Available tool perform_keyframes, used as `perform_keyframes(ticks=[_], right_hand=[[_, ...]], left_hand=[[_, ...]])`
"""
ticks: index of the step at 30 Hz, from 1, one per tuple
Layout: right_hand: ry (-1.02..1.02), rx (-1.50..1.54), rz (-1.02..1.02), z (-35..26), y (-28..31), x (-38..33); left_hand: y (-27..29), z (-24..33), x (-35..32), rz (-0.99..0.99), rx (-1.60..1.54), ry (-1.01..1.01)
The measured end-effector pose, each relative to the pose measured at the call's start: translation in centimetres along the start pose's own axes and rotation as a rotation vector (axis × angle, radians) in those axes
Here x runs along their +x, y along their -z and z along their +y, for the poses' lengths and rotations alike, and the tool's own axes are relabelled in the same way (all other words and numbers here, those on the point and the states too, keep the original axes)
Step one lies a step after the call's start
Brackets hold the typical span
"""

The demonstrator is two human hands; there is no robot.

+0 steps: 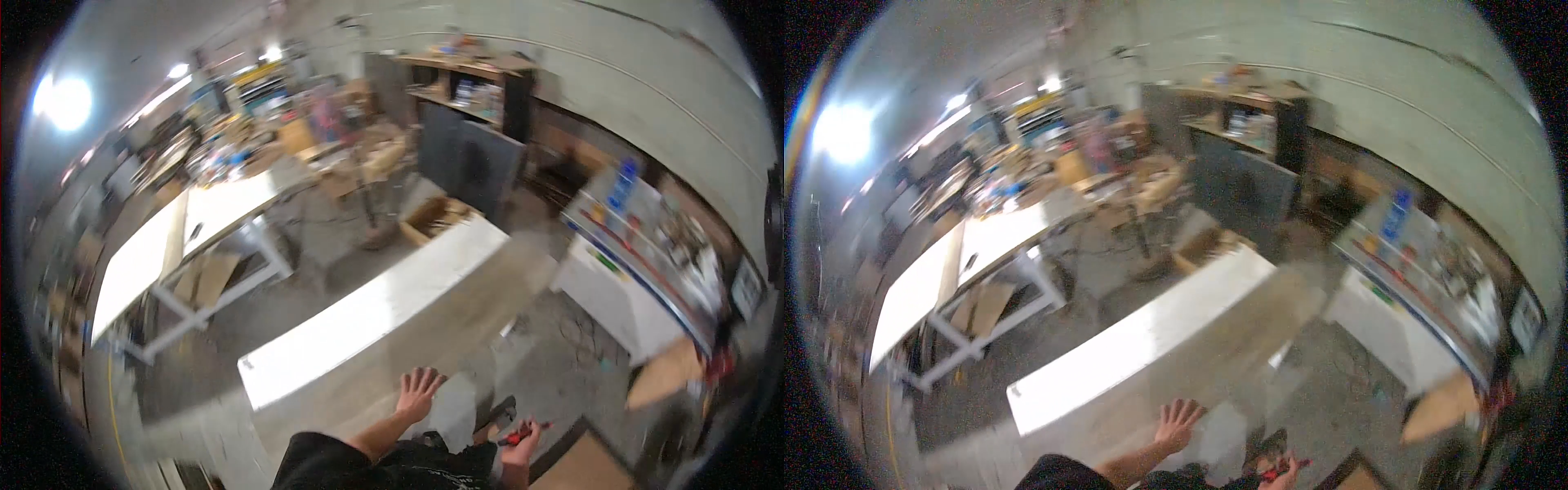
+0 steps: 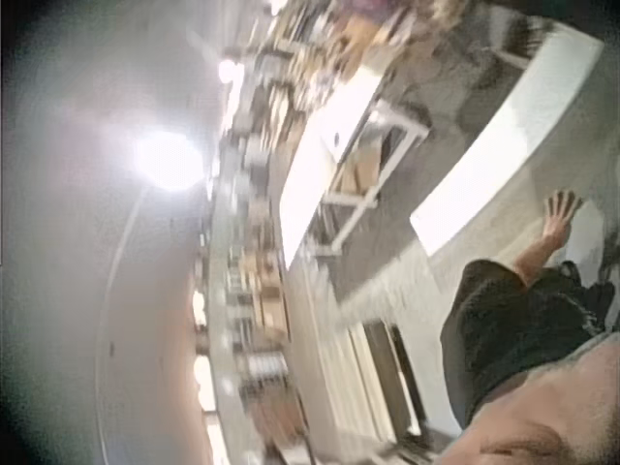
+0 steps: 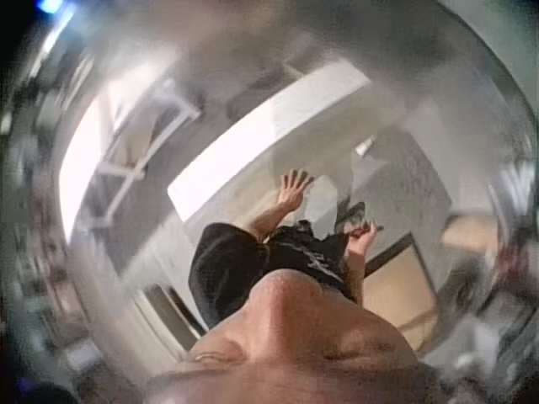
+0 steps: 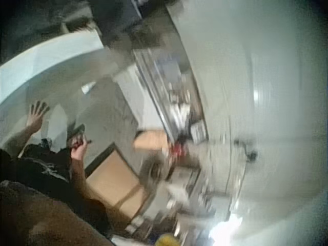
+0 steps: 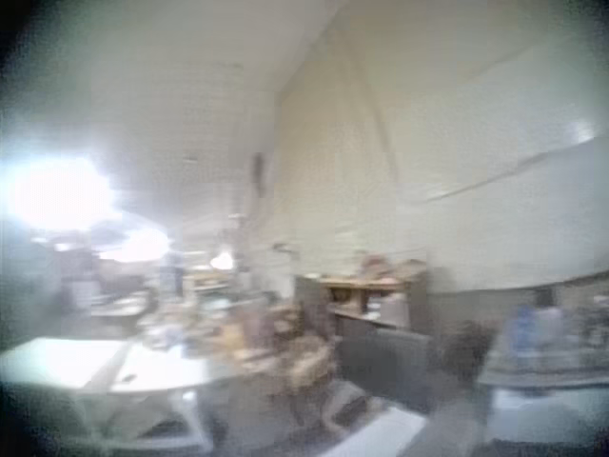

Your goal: Using a utility knife to trim the edges of a laminated furniture panel.

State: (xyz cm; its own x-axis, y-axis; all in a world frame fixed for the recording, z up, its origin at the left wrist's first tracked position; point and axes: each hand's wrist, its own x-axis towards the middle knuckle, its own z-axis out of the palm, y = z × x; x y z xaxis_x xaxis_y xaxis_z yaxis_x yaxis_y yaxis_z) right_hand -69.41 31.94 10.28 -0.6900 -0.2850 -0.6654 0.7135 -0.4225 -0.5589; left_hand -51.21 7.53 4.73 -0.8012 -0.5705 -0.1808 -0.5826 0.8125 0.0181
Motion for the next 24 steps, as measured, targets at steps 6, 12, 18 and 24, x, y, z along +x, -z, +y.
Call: perform_keyframes(ticks=[6,12,18,24], right_hand=[[-0.042,-0.009,0.068,-5.0,-1.2,8.5],[-0.008,-0.176,0.042,-15.6,-5.5,16.0],[0.017,-0.168,-0.074,-21.3,-9.8,22.4],[-0.110,-0.208,-0.100,-19.5,-12.0,26.0]], left_hand=[[-1.2,4.0,7.0,0.159,-0.109,0.191],[-0.8,6.7,11.1,0.046,-0.117,0.423],[0.8,8.4,16.2,0.163,-0.077,0.334],[4.1,10.6,22.8,0.151,-0.180,0.300]])
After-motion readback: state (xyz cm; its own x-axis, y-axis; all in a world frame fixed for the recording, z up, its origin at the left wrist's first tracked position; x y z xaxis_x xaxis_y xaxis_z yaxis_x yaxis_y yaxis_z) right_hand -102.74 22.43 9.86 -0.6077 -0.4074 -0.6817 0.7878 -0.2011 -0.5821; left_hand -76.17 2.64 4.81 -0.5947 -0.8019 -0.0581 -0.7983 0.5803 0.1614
